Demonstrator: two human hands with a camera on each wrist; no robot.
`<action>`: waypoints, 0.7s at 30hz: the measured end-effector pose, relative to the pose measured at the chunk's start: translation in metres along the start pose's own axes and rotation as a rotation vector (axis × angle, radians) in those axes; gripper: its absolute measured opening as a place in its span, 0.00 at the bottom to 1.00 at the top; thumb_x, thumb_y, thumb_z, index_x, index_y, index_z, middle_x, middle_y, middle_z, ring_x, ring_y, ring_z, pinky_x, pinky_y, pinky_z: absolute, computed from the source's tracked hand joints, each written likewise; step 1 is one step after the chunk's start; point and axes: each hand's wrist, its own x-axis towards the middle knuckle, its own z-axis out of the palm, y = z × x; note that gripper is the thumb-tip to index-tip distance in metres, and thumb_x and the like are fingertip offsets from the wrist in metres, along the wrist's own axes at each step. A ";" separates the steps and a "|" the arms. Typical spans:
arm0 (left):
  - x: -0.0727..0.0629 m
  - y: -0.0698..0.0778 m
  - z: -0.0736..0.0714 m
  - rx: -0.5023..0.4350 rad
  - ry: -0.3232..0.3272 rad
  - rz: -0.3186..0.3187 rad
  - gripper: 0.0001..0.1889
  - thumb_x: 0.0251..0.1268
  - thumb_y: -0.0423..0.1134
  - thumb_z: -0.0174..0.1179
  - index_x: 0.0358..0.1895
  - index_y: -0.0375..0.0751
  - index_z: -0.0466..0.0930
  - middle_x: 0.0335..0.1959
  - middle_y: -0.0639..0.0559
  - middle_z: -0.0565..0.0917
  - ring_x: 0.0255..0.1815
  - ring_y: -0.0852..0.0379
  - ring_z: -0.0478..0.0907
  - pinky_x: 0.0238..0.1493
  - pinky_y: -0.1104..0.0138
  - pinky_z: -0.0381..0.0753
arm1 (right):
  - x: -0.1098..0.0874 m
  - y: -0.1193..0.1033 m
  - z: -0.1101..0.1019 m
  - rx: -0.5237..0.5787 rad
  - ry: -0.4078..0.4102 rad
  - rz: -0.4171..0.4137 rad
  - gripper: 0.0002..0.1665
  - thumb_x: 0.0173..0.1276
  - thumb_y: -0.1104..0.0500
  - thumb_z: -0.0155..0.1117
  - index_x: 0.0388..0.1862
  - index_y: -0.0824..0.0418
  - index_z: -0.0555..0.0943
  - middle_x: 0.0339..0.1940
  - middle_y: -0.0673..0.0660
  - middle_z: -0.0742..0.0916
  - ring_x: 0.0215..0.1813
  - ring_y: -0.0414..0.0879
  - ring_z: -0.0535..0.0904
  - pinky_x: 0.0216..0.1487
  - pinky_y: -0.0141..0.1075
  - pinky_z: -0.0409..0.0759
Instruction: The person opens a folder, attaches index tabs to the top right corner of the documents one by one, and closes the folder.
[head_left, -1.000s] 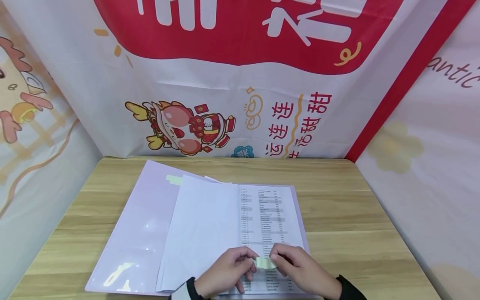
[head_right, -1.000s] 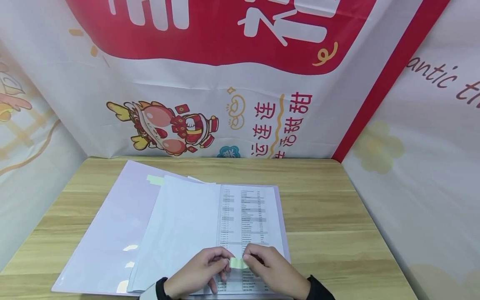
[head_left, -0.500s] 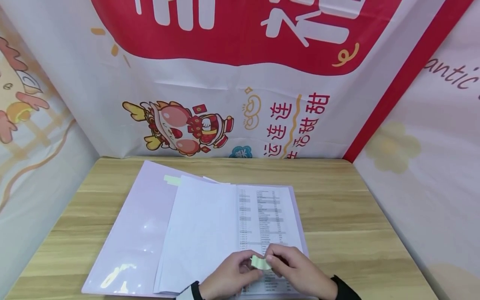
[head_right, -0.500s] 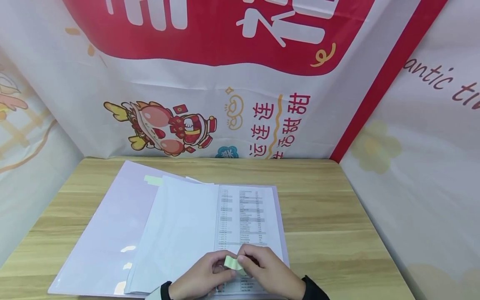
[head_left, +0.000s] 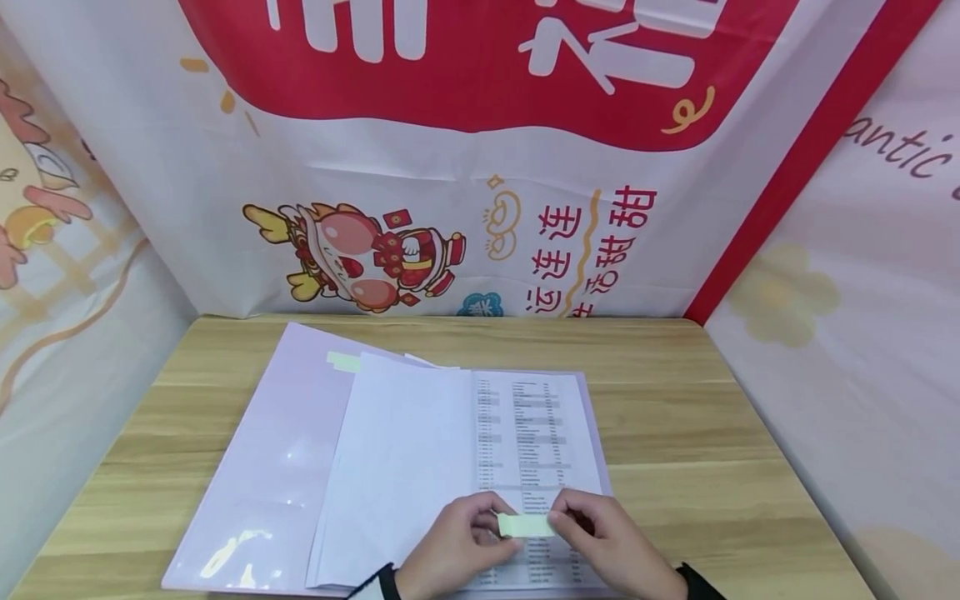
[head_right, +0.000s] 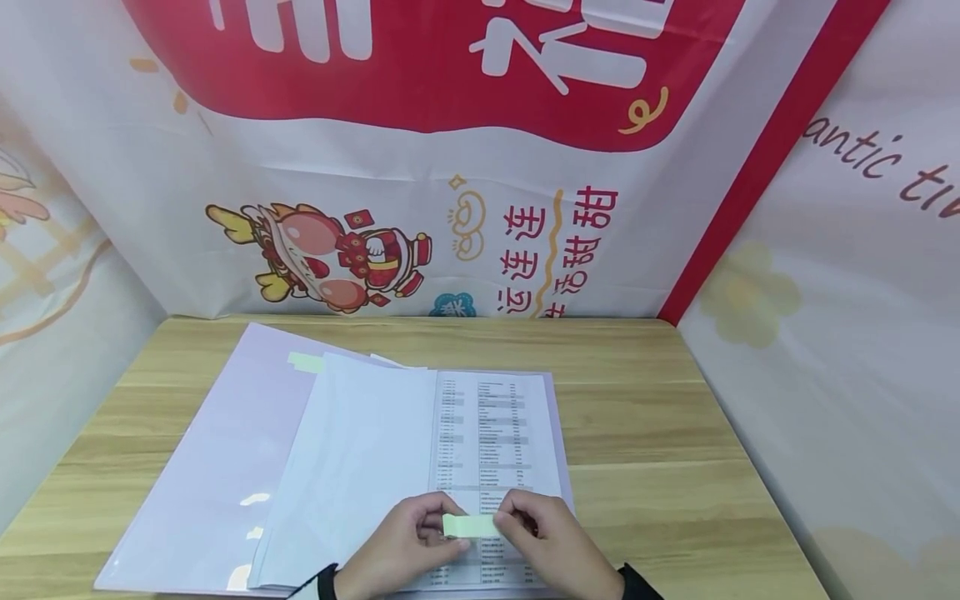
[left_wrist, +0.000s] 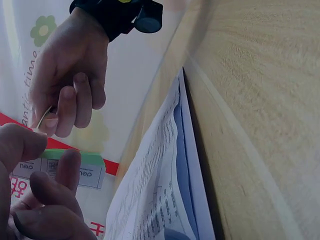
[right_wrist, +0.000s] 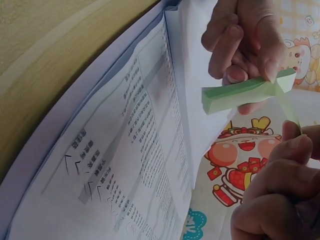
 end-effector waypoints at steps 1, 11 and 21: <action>0.000 0.001 0.001 0.001 -0.005 0.007 0.07 0.64 0.35 0.70 0.43 0.43 0.84 0.32 0.55 0.88 0.21 0.64 0.78 0.28 0.76 0.76 | -0.001 0.000 0.000 -0.007 0.005 0.006 0.12 0.80 0.56 0.57 0.35 0.60 0.80 0.23 0.45 0.73 0.25 0.33 0.68 0.27 0.27 0.68; -0.001 0.002 0.002 0.019 0.004 0.062 0.06 0.62 0.35 0.69 0.39 0.44 0.83 0.33 0.57 0.87 0.21 0.67 0.75 0.26 0.77 0.75 | -0.003 -0.001 -0.002 -0.037 0.020 0.009 0.14 0.79 0.56 0.58 0.34 0.63 0.80 0.22 0.44 0.72 0.24 0.33 0.67 0.25 0.27 0.66; 0.000 0.001 -0.001 0.013 0.007 0.047 0.07 0.61 0.37 0.70 0.39 0.43 0.82 0.34 0.53 0.87 0.24 0.65 0.78 0.29 0.76 0.77 | -0.002 -0.002 -0.006 -0.044 0.023 0.025 0.15 0.79 0.54 0.59 0.34 0.62 0.81 0.22 0.45 0.73 0.25 0.34 0.69 0.27 0.28 0.67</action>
